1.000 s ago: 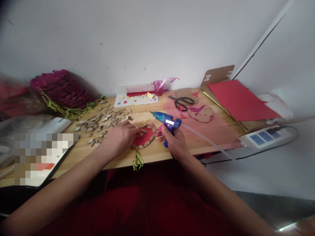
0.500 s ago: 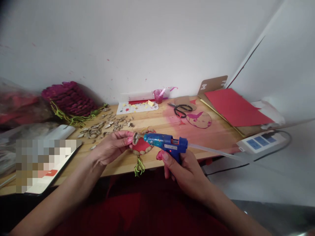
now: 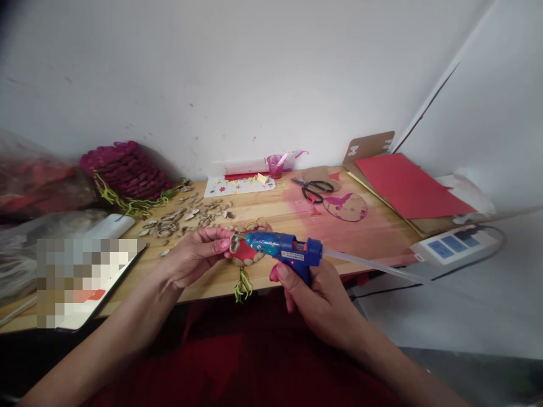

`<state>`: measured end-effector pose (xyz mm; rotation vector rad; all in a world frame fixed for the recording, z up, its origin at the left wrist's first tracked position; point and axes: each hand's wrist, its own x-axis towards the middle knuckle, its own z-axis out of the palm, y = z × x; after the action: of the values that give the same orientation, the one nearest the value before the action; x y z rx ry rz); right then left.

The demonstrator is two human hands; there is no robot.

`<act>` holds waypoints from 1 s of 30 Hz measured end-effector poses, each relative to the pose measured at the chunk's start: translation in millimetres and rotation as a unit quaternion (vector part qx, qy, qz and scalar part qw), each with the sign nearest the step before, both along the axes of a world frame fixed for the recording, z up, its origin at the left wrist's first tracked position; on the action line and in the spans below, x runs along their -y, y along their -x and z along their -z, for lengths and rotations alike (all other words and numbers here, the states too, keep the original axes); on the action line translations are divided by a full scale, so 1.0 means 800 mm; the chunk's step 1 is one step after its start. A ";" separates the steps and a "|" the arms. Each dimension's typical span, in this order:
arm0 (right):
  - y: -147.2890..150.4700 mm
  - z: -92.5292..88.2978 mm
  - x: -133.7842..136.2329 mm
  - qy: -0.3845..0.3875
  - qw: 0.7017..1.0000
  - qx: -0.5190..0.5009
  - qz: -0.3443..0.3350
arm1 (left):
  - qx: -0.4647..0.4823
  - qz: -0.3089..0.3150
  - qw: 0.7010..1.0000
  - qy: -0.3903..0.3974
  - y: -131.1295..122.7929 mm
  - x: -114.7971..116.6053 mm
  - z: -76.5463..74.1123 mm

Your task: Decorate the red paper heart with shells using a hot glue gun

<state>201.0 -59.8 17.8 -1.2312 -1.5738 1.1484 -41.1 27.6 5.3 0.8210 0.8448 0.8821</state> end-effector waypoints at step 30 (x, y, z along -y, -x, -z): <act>0.003 -0.003 -0.004 -0.007 0.999 0.030 0.010 | -0.003 -0.005 1.000 -0.002 0.001 0.000 0.001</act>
<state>198.6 -57.0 19.9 -1.2788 -1.6076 1.0946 -41.8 27.7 4.1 0.8246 0.8528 0.8909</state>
